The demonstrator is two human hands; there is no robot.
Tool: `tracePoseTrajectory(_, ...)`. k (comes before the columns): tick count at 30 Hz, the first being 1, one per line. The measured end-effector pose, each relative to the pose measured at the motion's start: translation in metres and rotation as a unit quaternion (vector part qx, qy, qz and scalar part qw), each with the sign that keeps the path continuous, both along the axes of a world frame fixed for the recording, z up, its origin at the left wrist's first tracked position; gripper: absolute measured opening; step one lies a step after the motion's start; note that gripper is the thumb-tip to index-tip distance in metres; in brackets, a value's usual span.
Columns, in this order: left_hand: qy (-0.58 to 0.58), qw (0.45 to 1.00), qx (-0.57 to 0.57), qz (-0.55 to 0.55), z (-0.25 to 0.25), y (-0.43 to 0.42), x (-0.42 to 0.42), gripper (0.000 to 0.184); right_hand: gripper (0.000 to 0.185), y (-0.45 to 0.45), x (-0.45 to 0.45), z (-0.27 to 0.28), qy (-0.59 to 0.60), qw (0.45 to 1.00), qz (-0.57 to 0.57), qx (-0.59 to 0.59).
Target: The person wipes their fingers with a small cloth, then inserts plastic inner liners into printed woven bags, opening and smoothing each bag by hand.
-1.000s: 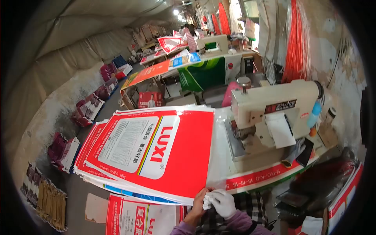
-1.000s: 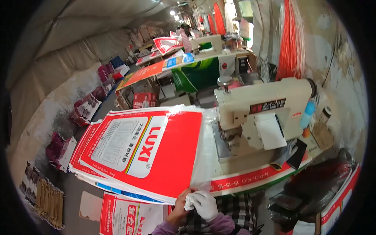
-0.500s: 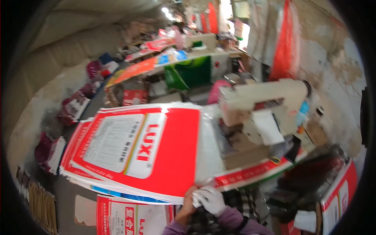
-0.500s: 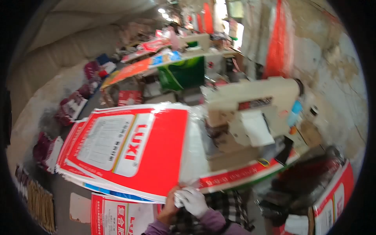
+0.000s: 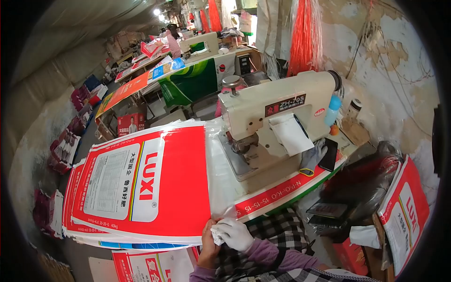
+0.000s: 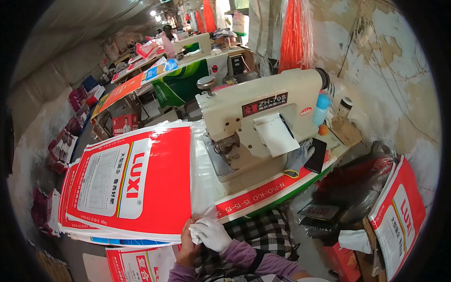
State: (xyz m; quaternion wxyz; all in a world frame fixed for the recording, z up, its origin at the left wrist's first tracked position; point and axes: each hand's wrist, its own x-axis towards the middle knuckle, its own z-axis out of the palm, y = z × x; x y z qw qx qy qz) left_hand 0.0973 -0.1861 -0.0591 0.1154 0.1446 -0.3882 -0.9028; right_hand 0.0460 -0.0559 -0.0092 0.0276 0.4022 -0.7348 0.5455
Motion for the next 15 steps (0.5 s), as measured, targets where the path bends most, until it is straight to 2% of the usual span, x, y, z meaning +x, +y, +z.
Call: tracePoseTrajectory(15,-0.049,0.998,-0.042,0.006,0.013,0.007,0.003,0.029,0.02,0.005,0.003,0.0,-0.018,1.0,-0.013,-0.018)
